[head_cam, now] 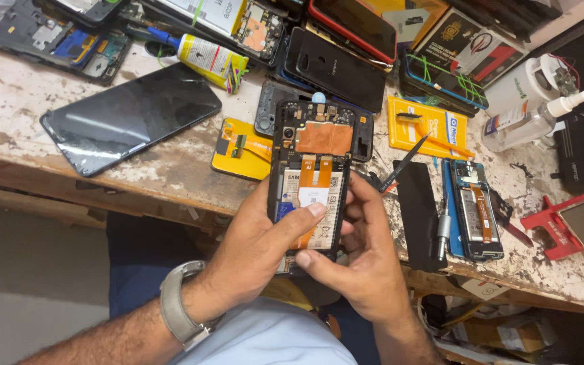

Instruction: The person holds a disassembled smartphone and manipulates internal components, including the battery and ribbon cables. They repeatedly press and adjust parts near the bottom edge of the device while turning it over to access different sides.

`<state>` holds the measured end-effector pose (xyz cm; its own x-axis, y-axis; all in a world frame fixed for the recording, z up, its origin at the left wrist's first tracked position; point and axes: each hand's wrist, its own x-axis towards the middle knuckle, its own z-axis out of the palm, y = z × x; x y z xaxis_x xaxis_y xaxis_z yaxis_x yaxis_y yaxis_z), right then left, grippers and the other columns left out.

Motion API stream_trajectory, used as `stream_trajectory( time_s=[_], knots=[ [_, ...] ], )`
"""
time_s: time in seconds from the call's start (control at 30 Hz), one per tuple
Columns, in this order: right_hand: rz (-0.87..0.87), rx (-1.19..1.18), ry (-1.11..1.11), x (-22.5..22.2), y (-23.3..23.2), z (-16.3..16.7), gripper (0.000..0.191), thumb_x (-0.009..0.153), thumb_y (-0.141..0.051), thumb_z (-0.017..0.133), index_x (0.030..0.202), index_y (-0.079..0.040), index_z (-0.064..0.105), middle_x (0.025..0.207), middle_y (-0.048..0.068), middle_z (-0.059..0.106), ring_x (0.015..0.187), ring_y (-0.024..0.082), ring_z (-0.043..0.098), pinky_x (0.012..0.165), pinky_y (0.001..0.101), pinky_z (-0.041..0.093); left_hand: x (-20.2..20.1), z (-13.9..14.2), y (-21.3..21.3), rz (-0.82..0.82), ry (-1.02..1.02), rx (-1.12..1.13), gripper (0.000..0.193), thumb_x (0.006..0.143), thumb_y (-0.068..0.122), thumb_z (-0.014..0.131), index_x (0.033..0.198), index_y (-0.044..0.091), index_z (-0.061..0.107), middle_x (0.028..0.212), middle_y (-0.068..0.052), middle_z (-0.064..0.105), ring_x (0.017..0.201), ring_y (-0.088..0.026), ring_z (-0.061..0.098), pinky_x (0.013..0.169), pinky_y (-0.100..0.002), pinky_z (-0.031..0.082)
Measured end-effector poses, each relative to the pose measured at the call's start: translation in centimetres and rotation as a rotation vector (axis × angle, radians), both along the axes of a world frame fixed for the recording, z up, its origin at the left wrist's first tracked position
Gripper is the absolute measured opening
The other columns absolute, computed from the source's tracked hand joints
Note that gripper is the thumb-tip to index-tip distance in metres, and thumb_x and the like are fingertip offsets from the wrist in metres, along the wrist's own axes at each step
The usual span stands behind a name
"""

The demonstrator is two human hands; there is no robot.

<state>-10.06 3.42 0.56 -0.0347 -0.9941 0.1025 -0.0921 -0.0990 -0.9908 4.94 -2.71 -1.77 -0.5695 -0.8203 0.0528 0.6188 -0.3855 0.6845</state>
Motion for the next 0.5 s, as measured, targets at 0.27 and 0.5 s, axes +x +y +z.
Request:
stream_trajectory(
  time_s=[0.27, 0.5],
  knots=[
    [-0.046, 0.039, -0.028, 0.0, -0.2, -0.6, 0.090, 0.080, 0.005, 0.079, 0.154, -0.005, 0.029, 0.131, 0.012, 0.054, 0.121, 0.019, 0.060, 0.105, 0.0360, 0.054, -0.3, -0.7, 0.4, 0.040, 0.023, 0.005, 0.036, 0.100, 0.007, 0.058, 0.135, -0.002, 0.055, 0.118, -0.012, 0.070, 0.106, -0.018, 0.070, 0.092, -0.034, 0.060],
    [-0.085, 0.049, -0.033, -0.1, -0.6, -1.3, 0.079, 0.086, 0.005, 0.074, 0.151, -0.006, 0.031, 0.124, 0.010, 0.059, 0.116, 0.016, 0.062, 0.099, 0.0313, 0.057, -0.6, -0.9, 0.2, 0.029, 0.046, 0.044, 0.036, 0.100, 0.009, 0.060, 0.134, -0.002, 0.055, 0.118, -0.013, 0.070, 0.107, -0.018, 0.070, 0.095, -0.035, 0.058]
  ],
)
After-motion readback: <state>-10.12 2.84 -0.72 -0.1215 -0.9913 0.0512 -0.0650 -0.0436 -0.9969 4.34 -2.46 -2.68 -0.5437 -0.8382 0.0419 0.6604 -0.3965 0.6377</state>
